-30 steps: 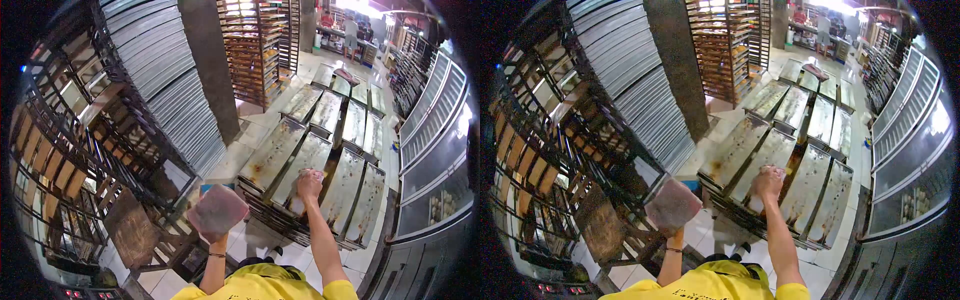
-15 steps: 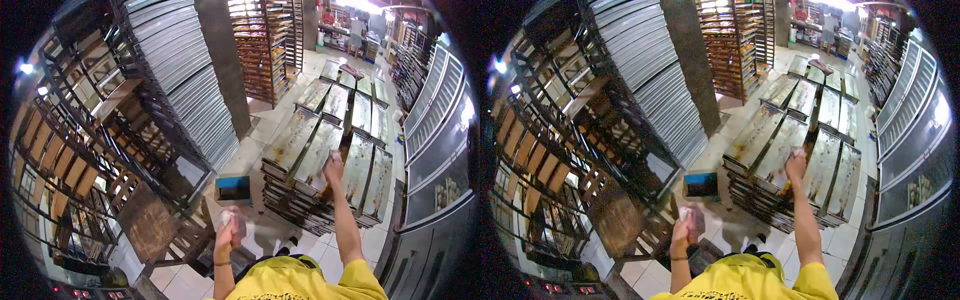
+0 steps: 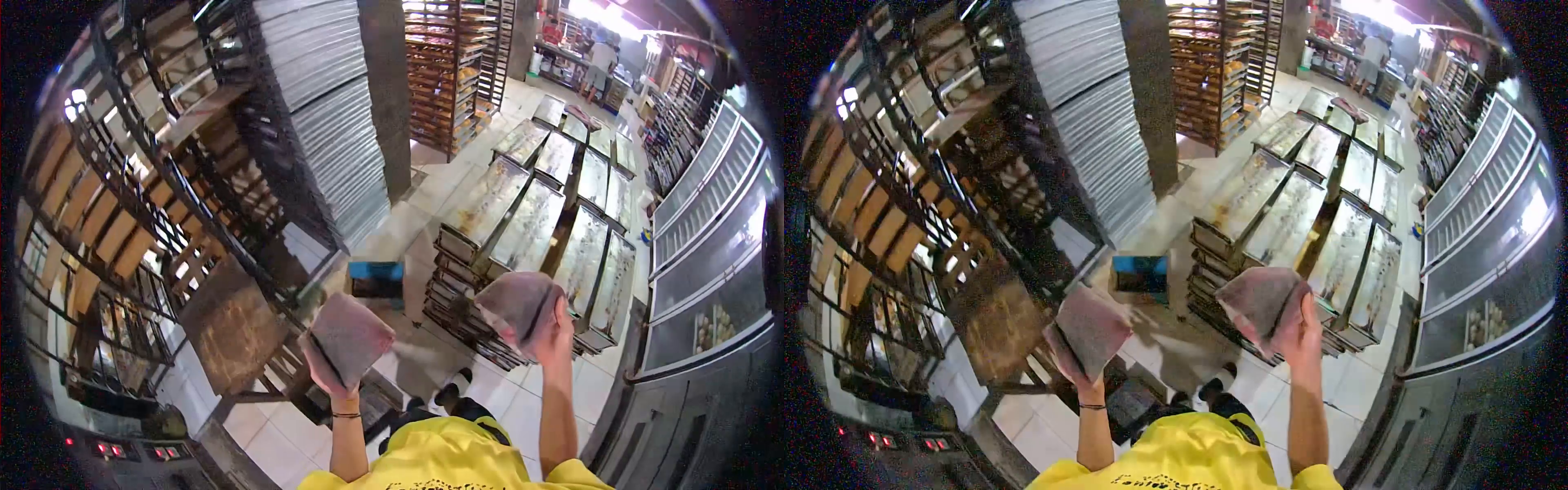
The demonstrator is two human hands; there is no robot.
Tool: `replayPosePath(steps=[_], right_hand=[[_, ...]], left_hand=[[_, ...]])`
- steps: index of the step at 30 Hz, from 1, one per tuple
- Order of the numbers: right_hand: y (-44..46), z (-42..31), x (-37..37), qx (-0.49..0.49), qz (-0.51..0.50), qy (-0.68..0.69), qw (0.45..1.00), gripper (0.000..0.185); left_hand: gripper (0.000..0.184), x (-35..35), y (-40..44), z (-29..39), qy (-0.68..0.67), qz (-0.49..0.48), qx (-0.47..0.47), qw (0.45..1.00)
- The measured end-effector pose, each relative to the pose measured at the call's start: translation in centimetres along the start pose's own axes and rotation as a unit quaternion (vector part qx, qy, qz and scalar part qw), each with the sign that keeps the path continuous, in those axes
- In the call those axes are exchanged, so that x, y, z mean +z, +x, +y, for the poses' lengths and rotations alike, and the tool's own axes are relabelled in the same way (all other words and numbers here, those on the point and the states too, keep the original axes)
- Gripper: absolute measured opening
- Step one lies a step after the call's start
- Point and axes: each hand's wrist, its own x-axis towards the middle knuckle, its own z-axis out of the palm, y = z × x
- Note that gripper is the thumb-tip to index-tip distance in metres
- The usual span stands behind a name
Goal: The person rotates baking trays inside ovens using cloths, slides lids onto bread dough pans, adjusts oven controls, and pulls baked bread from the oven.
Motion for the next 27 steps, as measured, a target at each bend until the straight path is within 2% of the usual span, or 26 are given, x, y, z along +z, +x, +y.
replayPosePath(steps=[1,2,4,6,8,11,12,13,16,17,19,20,21,22,23,24,25,26,27], right_hand=[[-1.3,0.8,-0.3,-0.006,0.014,0.040,0.999,0.045],[-2.3,1.9,-0.5,-0.014,0.028,0.083,0.996,0.047],[-3.9,5.8,0.0,0.035,-0.048,0.167,0.984,0.052],[-6.4,7.6,1.4,0.018,-0.100,0.113,0.988,0.057],[-6.8,7.6,2.6,-0.026,-0.133,-0.040,0.990,0.065],[-7.6,6.7,3.4,-0.108,-0.176,-0.248,0.946,0.078],[-7.7,6.8,2.8,-0.108,-0.183,-0.242,0.947,0.078],[-7.6,7.2,1.8,-0.018,-0.235,-0.226,0.945,0.080],[-9.2,6.2,3.2,0.039,-0.314,-0.200,0.927,0.079],[-9.3,7.6,2.4,0.221,-0.340,0.068,0.912,0.079],[-9.6,8.3,1.1,0.381,-0.337,0.327,0.797,0.079],[-10.3,7.2,1.8,0.375,-0.367,0.279,0.804,0.083],[-11.0,5.9,2.2,0.369,-0.393,0.231,0.810,0.087],[-11.3,4.3,2.3,0.371,-0.394,0.233,0.808,0.087],[-11.6,2.6,2.3,0.408,-0.385,0.253,0.788,0.091],[-12.2,1.4,1.7,0.446,-0.374,0.273,0.766,0.095],[-13.3,1.3,0.1,0.441,-0.326,0.258,0.795,0.095],[-15.2,0.5,-3.2,0.383,-0.347,0.039,0.855,0.093],[-16.3,-0.2,-5.9,0.341,-0.360,-0.071,0.866,0.092]], left_hand=[[0.042,-0.9,-1.3,-0.8,0.082,0.012,-0.005,0.997],[0.043,-1.6,-2.3,-1.3,0.099,0.015,-0.013,0.995],[0.045,-2.8,-4.7,-1.8,0.049,0.000,-0.049,0.998],[0.047,-4.1,-7.2,-1.7,0.007,-0.014,-0.085,0.996],[0.050,-5.2,-9.4,-1.2,-0.014,-0.014,-0.102,0.995],[0.054,-6.8,-12.3,0.7,-0.010,0.008,-0.083,0.997],[0.055,-7.3,-12.9,1.5,0.000,0.022,-0.065,0.998],[0.056,-7.8,-13.5,2.5,0.020,0.041,-0.036,0.998],[0.060,-8.7,-16.2,5.3,0.120,0.121,0.069,0.983],[0.062,-8.8,-17.3,5.9,0.143,0.144,0.092,0.975],[0.059,-9.9,-20.1,6.2,0.104,0.174,0.087,0.975],[0.059,-10.6,-22.4,5.9,0.105,0.176,0.091,0.975],[0.059,-11.6,-25.3,5.4,-0.300,0.174,0.080,0.935],[0.058,-11.6,-27.6,5.2,-0.655,0.142,0.055,0.740],[0.059,-9.4,-29.5,7.7,-0.647,0.258,0.008,0.717],[0.059,-9.3,-31.5,7.4,-0.645,0.263,0.010,0.718],[0.058,-10.0,-33.8,6.5,-0.607,0.267,0.053,0.747],[0.058,-10.9,-36.2,5.7,-0.565,0.270,0.097,0.774],[0.055,-10.7,-38.7,4.4,-0.459,0.327,0.139,0.815]])
